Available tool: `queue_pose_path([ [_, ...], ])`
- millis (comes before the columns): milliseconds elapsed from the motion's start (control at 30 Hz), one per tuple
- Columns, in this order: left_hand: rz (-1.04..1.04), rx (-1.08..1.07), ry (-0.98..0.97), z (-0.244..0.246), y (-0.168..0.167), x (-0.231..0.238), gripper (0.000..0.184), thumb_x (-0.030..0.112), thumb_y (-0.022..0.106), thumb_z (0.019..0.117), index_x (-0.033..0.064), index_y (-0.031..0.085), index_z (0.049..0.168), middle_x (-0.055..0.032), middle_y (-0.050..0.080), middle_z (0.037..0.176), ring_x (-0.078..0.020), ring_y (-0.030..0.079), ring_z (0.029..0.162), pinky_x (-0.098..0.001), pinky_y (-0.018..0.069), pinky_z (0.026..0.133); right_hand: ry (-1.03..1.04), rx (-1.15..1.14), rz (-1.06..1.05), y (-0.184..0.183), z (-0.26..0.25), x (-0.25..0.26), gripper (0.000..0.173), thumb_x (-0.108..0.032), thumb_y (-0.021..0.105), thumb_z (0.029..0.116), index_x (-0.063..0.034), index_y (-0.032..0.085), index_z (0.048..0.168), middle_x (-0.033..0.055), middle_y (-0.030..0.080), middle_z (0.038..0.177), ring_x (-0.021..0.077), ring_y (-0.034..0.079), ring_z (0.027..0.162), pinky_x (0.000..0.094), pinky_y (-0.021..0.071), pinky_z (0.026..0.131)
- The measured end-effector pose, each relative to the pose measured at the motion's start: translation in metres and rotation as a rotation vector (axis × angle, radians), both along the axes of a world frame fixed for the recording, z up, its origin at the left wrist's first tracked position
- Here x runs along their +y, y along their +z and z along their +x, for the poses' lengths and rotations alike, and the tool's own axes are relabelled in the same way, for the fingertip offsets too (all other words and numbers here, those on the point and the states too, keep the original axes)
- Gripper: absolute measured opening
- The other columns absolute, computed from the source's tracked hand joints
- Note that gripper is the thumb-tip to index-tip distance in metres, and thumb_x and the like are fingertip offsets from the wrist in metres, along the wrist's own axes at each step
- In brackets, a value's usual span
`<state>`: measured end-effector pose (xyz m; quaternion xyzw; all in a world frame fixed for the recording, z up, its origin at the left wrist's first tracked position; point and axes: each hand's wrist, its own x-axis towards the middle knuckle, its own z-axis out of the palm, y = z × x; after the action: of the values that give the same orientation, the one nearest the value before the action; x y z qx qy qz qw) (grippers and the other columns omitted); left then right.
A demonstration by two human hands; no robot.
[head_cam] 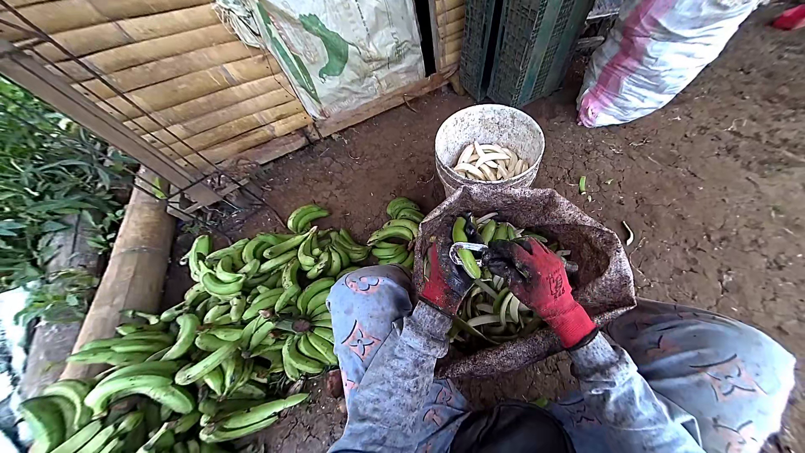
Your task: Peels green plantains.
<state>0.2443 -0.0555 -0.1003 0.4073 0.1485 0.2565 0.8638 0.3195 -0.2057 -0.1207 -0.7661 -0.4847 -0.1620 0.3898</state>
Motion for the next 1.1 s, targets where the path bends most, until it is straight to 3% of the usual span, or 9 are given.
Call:
queue_pose_path([
  [100,0.656,0.347,0.105,-0.014,0.006,-0.007,0.032,0.014,0.043,0.1082,0.0017,0.055,0.135,-0.0117,0.063,0.114,-0.0127,0.061,0.097,-0.0302,0.0523,0.087,-0.056,0.083,-0.017,0.001,0.000,0.006,0.028,-0.020,0.068,0.0899,-0.0075,0.076,0.113,0.0172,0.072,0.101,0.0362,0.071,0.091,0.0519,0.0578,0.074],
  [233,0.943,0.551,0.038,-0.006,-0.026,0.002,0.044,0.016,0.042,0.1099,-0.0043,0.044,0.149,-0.0256,0.050,0.147,-0.0326,0.046,0.139,-0.0469,0.0333,0.118,-0.127,0.230,-0.081,0.002,0.003,0.010,0.028,-0.016,0.069,0.0924,-0.0028,0.072,0.116,0.0224,0.069,0.103,0.0405,0.069,0.090,0.0572,0.0560,0.074],
  [367,0.706,0.462,0.154,-0.010,0.003,-0.013,0.037,0.020,0.037,0.1113,-0.0009,0.053,0.138,-0.0141,0.062,0.123,-0.0128,0.058,0.109,-0.0299,0.0467,0.097,-0.186,0.262,-0.119,0.000,-0.002,0.014,0.031,-0.017,0.068,0.0923,-0.0037,0.071,0.120,0.0221,0.069,0.105,0.0410,0.070,0.091,0.0583,0.0556,0.074],
  [500,0.676,0.650,0.201,-0.017,0.026,-0.030,0.037,0.013,0.037,0.1110,-0.0079,0.050,0.138,-0.0227,0.062,0.117,-0.0220,0.060,0.103,-0.0367,0.0485,0.094,-0.222,0.246,-0.142,-0.007,-0.007,0.021,0.034,-0.016,0.069,0.0912,-0.0032,0.070,0.122,0.0240,0.070,0.106,0.0441,0.070,0.094,0.0592,0.0560,0.075],
  [633,0.672,0.589,0.119,-0.009,0.008,-0.025,0.039,0.027,0.041,0.1110,-0.0034,0.063,0.118,-0.0150,0.062,0.089,-0.0193,0.057,0.078,-0.0371,0.0505,0.076,-0.325,0.471,-0.178,-0.004,0.024,0.012,0.031,-0.009,0.064,0.0970,0.0028,0.064,0.126,0.0278,0.067,0.114,0.0461,0.067,0.104,0.0653,0.0508,0.089],
  [733,0.342,0.411,-0.080,-0.005,-0.020,0.010,0.037,0.042,0.046,0.1076,0.0130,0.064,0.122,-0.0005,0.063,0.084,-0.0070,0.058,0.064,-0.0240,0.0532,0.059,-0.198,0.392,0.032,-0.004,0.031,0.002,0.030,-0.012,0.064,0.0950,0.0017,0.067,0.121,0.0214,0.069,0.105,0.0344,0.070,0.090,0.0552,0.0561,0.079],
  [900,0.749,0.614,0.007,-0.004,-0.012,0.027,0.038,0.035,0.061,0.1026,0.0116,0.061,0.132,-0.0132,0.068,0.112,-0.0230,0.064,0.096,-0.0457,0.0537,0.084,0.162,0.323,0.016,0.000,0.016,-0.014,0.030,-0.031,0.070,0.0926,-0.0127,0.076,0.116,0.0050,0.073,0.104,0.0146,0.070,0.090,0.0361,0.0594,0.080],
  [967,0.728,0.456,0.043,-0.003,-0.033,0.036,0.037,0.038,0.060,0.1022,0.0128,0.064,0.129,-0.0081,0.069,0.103,-0.0147,0.064,0.084,-0.0349,0.0550,0.072,0.154,0.340,0.018,-0.001,0.018,-0.020,0.030,-0.031,0.070,0.0929,-0.0127,0.075,0.116,0.0041,0.073,0.104,0.0124,0.070,0.088,0.0334,0.0597,0.078],
  [1100,0.510,0.244,-0.099,-0.008,-0.005,0.021,0.024,0.010,0.044,0.1074,-0.0013,0.062,0.119,-0.0030,0.065,0.096,-0.0006,0.060,0.083,-0.0155,0.0522,0.078,0.231,0.289,-0.056,0.007,0.016,-0.023,0.030,-0.036,0.070,0.0935,-0.0158,0.077,0.114,0.0021,0.074,0.104,0.0126,0.071,0.093,0.0347,0.0602,0.082],
])
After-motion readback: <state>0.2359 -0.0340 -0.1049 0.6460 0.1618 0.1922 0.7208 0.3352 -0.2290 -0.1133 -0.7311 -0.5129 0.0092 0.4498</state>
